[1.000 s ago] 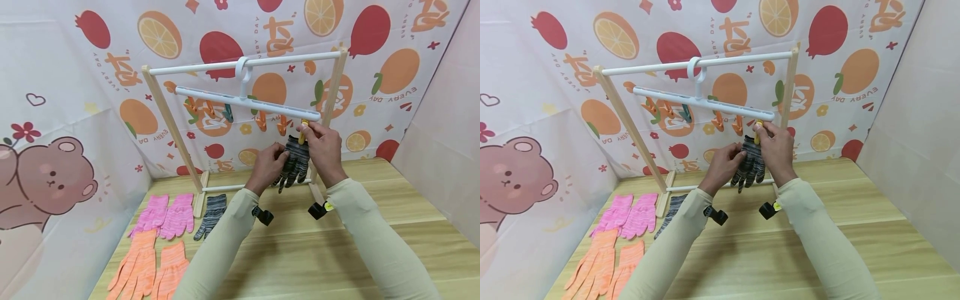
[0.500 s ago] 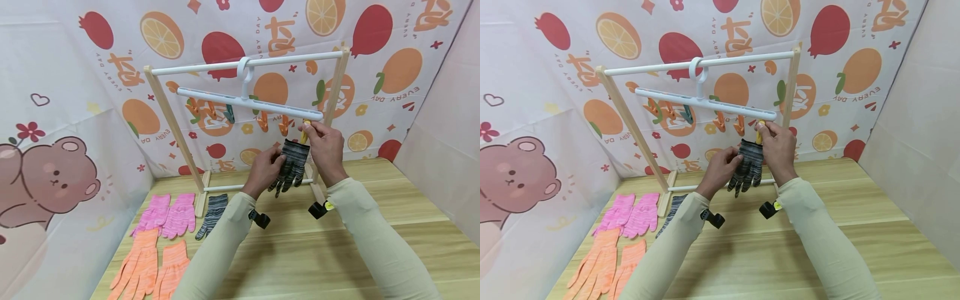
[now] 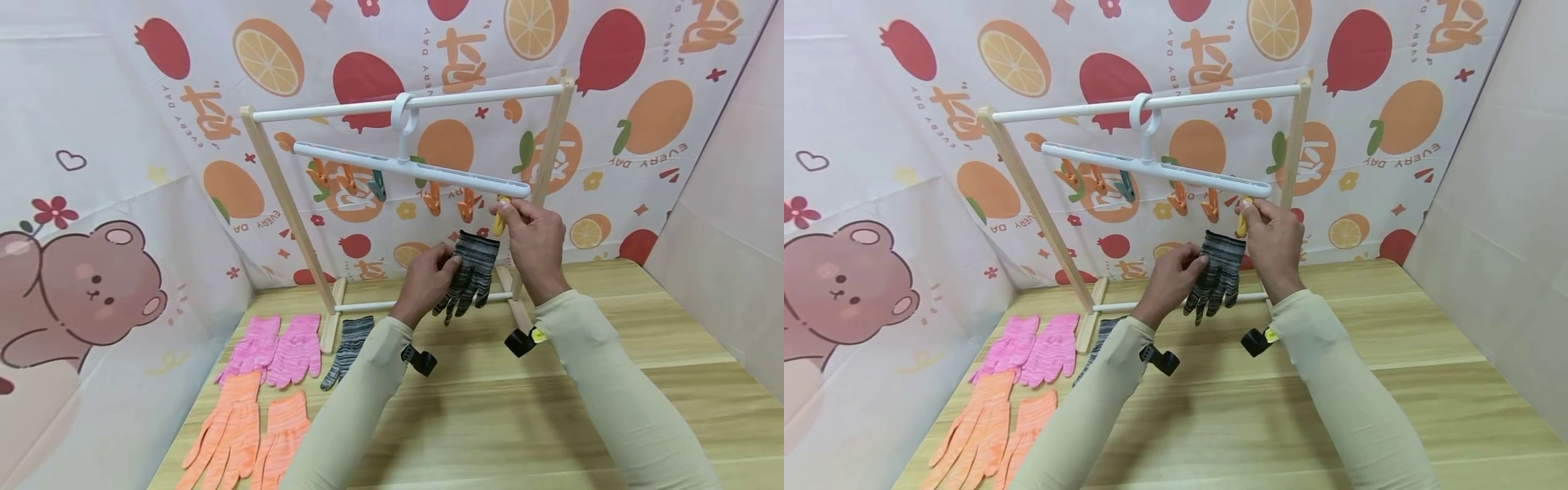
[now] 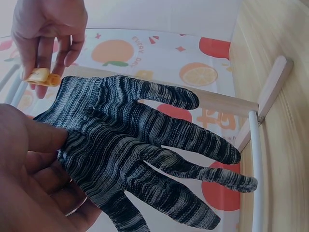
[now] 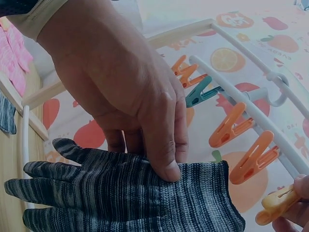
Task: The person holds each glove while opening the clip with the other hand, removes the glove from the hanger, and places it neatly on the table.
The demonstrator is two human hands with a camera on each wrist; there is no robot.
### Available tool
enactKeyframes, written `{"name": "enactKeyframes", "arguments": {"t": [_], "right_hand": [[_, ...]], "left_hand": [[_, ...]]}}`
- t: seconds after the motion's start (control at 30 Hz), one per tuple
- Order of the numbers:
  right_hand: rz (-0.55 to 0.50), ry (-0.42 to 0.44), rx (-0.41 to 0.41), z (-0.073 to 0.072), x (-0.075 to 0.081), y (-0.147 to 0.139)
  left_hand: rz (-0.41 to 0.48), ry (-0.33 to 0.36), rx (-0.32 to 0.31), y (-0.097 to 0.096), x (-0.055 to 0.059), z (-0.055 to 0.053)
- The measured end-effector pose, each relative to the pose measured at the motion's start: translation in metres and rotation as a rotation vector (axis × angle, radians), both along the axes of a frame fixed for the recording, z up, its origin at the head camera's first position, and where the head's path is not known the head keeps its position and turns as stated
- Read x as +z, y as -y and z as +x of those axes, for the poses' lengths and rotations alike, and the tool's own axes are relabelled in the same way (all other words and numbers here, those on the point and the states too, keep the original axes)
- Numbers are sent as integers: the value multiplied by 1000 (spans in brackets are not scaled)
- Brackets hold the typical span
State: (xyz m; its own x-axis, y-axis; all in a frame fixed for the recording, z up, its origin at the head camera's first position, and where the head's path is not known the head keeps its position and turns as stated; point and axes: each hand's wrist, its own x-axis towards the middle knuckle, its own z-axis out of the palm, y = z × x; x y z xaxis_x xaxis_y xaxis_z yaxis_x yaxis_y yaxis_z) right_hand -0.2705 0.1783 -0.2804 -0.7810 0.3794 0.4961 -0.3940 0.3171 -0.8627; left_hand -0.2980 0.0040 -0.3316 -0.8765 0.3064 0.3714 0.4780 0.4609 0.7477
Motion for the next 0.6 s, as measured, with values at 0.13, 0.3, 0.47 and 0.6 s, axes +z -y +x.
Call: {"name": "enactKeyframes", "arguments": {"t": [0.13,0.3,0.47,0.6], "right_hand": [[0,13,-8,0,0,1],[1,19,-7,0,1,1],[13,24,-13,-1,1,1],[27,35,-21,0,1,1]], "left_hand": [[-3,-8,6,2,-1,1],[-14,-1,13,6,-3,1],[-16,17,23,9,-5,0],[-11,26,29,11,-7,0]]}}
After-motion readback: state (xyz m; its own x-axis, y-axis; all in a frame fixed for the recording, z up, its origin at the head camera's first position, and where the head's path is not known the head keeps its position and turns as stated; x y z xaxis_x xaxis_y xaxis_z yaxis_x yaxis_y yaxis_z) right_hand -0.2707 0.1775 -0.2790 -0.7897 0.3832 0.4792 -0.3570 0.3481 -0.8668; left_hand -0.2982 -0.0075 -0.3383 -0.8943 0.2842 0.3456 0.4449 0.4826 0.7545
